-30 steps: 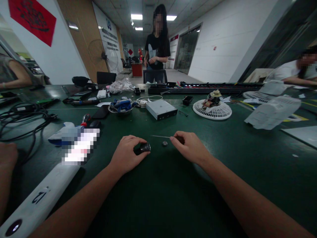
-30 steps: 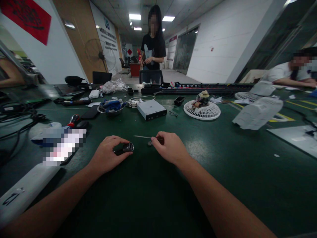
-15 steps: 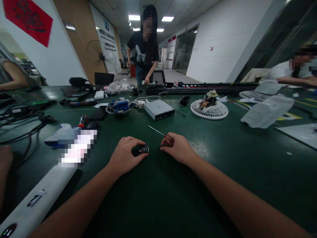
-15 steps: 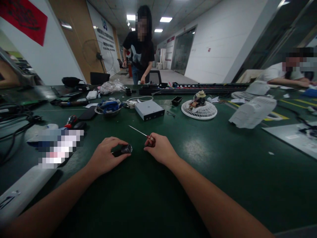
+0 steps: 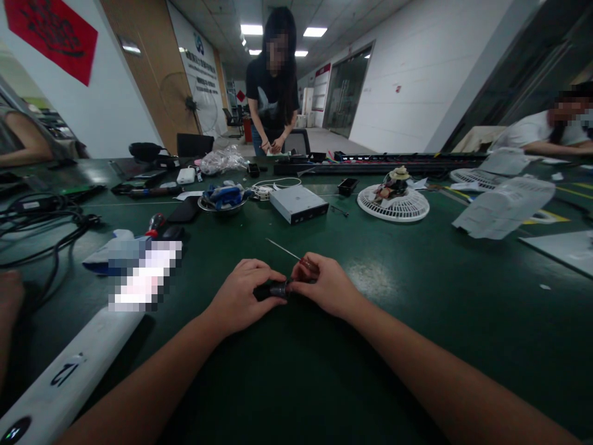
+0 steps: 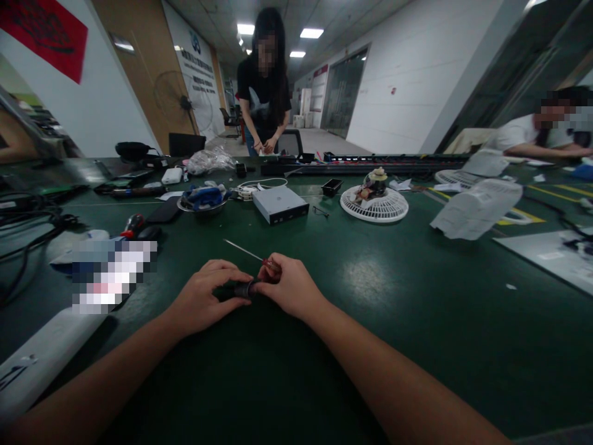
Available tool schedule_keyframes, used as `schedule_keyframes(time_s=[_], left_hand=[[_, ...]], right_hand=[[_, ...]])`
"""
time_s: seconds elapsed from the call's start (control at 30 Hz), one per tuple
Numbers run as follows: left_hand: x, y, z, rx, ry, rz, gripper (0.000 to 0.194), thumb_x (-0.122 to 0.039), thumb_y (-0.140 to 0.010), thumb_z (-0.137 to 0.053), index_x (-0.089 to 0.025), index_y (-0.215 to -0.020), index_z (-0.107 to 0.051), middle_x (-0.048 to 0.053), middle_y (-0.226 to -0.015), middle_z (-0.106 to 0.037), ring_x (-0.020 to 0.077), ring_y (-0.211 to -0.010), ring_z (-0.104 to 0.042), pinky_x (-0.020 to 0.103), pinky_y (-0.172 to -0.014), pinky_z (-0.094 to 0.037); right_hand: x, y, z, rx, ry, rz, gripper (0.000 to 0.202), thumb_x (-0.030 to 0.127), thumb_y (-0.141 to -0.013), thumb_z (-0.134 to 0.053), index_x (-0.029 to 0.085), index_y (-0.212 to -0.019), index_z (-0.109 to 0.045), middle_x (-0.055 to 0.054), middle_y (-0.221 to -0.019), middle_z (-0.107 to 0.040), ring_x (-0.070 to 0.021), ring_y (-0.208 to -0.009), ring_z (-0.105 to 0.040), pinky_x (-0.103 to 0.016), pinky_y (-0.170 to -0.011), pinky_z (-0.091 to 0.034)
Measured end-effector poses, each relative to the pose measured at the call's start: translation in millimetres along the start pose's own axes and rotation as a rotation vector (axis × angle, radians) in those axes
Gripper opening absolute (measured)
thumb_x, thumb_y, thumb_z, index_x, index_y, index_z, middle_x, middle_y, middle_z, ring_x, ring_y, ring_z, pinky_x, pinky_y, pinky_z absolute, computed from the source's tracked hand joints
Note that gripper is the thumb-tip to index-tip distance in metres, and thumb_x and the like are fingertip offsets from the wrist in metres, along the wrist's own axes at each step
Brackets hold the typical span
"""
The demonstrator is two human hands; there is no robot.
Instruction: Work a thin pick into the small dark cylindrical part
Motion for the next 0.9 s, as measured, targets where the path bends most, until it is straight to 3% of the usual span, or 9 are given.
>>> schedule_keyframes(time_s=[0.33, 0.43, 0.53, 0.6, 0.67, 0.77, 0.9], left_hand=[[-2.9, 0.2, -2.4, 0.009, 0.031, -0.035, 0.034, -0.028, -0.076, -0.078, -0.026, -0.108, -0.067, 0.004, -0.102, -0.068, 0.0235, -0.101, -0.059, 0.04, -0.088, -0.046], [-2.9, -0.8, 0.0, -0.019, 0.0, -0.007, 0.032, -0.028, -0.076, -0.077, -0.025, -0.107, -0.067, 0.003, -0.1, -0.069, 0.0238, -0.1, -0.059, 0.041, -0.088, -0.045], [2.4, -1.5, 3.8, -0.063, -0.064, 0.068, 0.03, -0.029, -0.075, -0.078, -0.026, -0.103, -0.067, 0.003, -0.099, -0.069, 0.0247, -0.098, -0.06, 0.043, -0.089, -0.045], [8.8, -1.2, 7.3, -0.103, -0.101, 0.142, 0.029, -0.029, -0.075, -0.077, -0.026, -0.101, -0.068, 0.003, -0.099, -0.07, 0.0256, -0.097, -0.06, 0.045, -0.088, -0.045], [15.4, -0.3, 11.0, -0.149, -0.125, 0.216, 0.028, -0.03, -0.075, -0.077, -0.025, -0.1, -0.068, 0.003, -0.099, -0.07, 0.0263, -0.096, -0.061, 0.045, -0.086, -0.046], [21.5, 1.1, 14.2, -0.187, -0.145, 0.279, 0.027, -0.033, -0.075, -0.075, -0.024, -0.1, -0.068, 0.004, -0.097, -0.07, 0.0267, -0.093, -0.061, 0.044, -0.082, -0.047], [21.0, 1.1, 12.8, -0.179, -0.131, 0.257, 0.028, -0.033, -0.074, -0.076, -0.024, -0.099, -0.068, 0.004, -0.096, -0.069, 0.0265, -0.092, -0.06, 0.044, -0.081, -0.047]], right_hand=[[-7.0, -3.2, -9.0, 0.099, -0.171, -0.073, 0.025, 0.021, -0.067, -0.075, 0.018, -0.078, -0.053, 0.003, -0.073, -0.06, -0.0128, -0.066, -0.058, -0.026, -0.06, -0.045], [-0.8, -0.9, -2.5, 0.078, -0.058, -0.032, 0.02, 0.032, -0.079, -0.069, 0.018, -0.083, -0.055, 0.002, -0.073, -0.059, -0.0127, -0.064, -0.055, -0.026, -0.058, -0.042], [12.1, 2.6, 13.1, 0.021, 0.187, 0.044, 0.03, 0.036, -0.097, -0.041, 0.018, -0.084, -0.06, 0.0, -0.07, -0.059, -0.0128, -0.061, -0.054, -0.027, -0.058, -0.039], [20.2, 4.5, 25.3, -0.016, 0.376, 0.105, 0.03, 0.032, -0.098, -0.041, 0.017, -0.084, -0.063, -0.002, -0.072, -0.061, -0.0145, -0.067, -0.057, -0.029, -0.063, -0.04], [23.0, 5.1, 35.0, -0.001, 0.471, 0.119, 0.023, 0.029, -0.095, -0.047, 0.017, -0.097, -0.066, -0.004, -0.08, -0.066, -0.0156, -0.071, -0.059, -0.029, -0.064, -0.041], [22.1, 4.5, 42.6, 0.046, 0.501, 0.158, 0.024, 0.024, -0.093, -0.052, 0.02, -0.11, -0.067, -0.006, -0.096, -0.07, -0.0168, -0.079, -0.062, -0.031, -0.069, -0.045], [19.0, 3.4, 40.9, 0.072, 0.478, 0.195, 0.026, 0.024, -0.093, -0.051, 0.022, -0.113, -0.068, -0.006, -0.104, -0.07, -0.0175, -0.086, -0.063, -0.032, -0.073, -0.047]])
Point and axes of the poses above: each hand's wrist, its own y-axis away from the middle knuckle, its own z-axis out of the back of the hand, x = y × z, the point moved 4 cm from there along -y, towards the middle knuckle
